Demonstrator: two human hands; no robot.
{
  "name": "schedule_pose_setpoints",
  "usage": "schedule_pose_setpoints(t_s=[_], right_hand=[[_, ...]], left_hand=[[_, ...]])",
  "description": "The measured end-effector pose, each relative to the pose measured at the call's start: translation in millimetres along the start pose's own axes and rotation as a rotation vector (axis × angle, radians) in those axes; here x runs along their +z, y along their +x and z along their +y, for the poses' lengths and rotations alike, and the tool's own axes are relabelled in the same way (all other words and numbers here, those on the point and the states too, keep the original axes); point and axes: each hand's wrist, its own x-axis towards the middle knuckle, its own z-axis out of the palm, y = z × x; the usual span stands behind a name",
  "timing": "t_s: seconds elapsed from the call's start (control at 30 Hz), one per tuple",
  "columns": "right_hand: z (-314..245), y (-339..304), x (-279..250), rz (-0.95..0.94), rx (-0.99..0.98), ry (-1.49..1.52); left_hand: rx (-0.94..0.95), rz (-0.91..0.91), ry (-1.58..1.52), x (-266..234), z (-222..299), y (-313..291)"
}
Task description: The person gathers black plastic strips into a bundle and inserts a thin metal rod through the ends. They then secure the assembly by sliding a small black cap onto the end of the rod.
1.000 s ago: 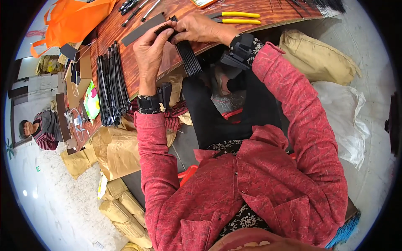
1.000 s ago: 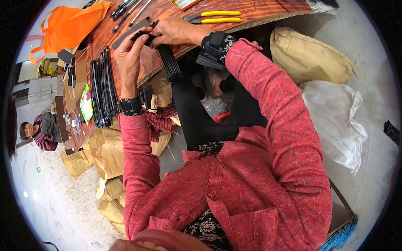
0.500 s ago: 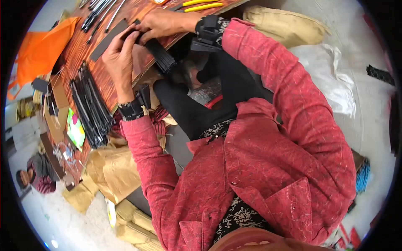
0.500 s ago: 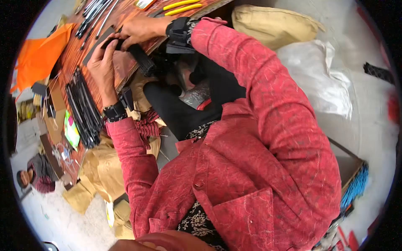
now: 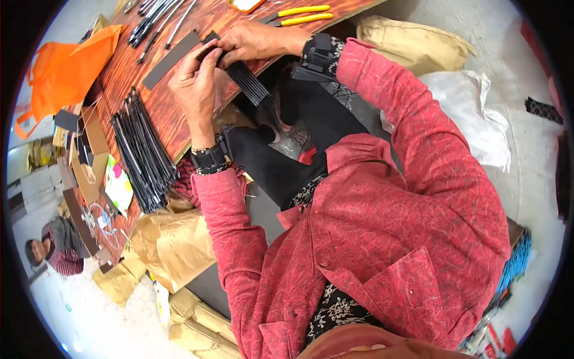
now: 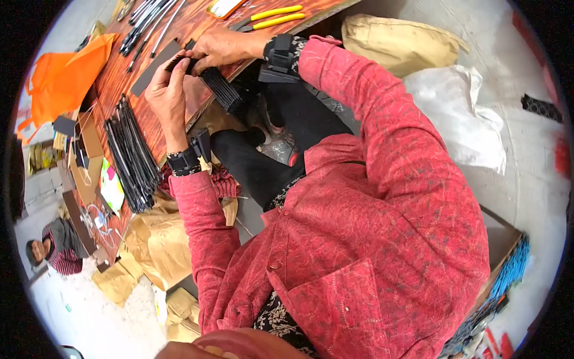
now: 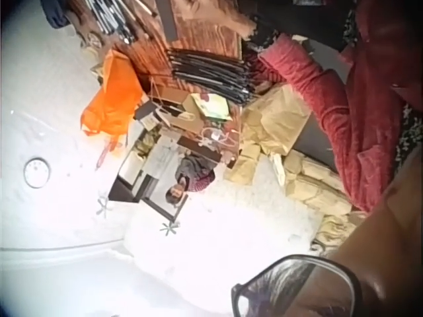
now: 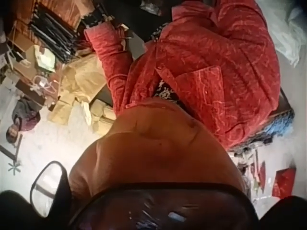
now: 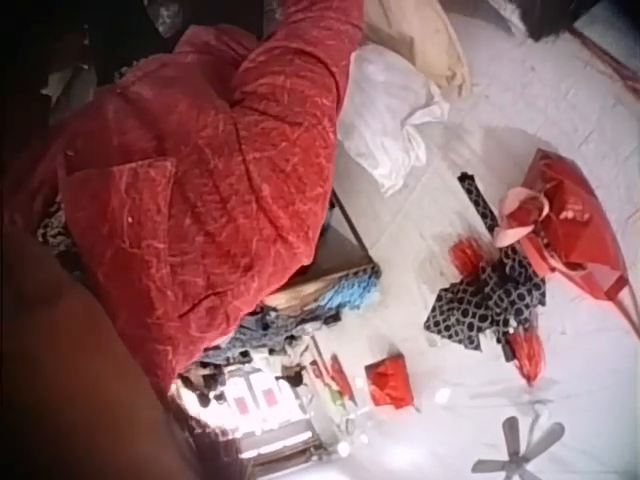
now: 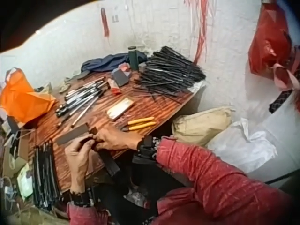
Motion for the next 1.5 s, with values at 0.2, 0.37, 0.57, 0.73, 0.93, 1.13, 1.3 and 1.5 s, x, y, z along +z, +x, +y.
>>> schedule_pose_setpoints(t_s=[0.2,0.37,0.57,0.73,0.93,1.13,1.3,1.5], right_hand=[[5,3,12,0.047,-0.036,0.07],[9,8,16,0.106,-0.032,0.089],[-7,-3,4,0.037,0.073,0.104],[1,-9,-24,0.097,-0.103,0.202],[73,3,-71,0.202,0.053,-0.155],[116,5,-74,0.243,0.081,-0.416],[129,13,-71,0.103,0.12,-0.555],[91,16,-63,0.085,0.18,-0.848]], left_hand=[[-0.04,0.009,0.005,-1,11,6],[-0.073,0.014,0.017,1,15,3],[-0.101,0.019,0.087,0,10,-8],[-0.101,0.05,0.015,7,17,-7],[-0.107,0.08,0.02,7,20,-6],[-0.097,0.083,-0.012,7,17,-5],[-0.073,0.066,-0.032,8,17,-2],[-0.118,0.084,-0.004,2,20,-8]])
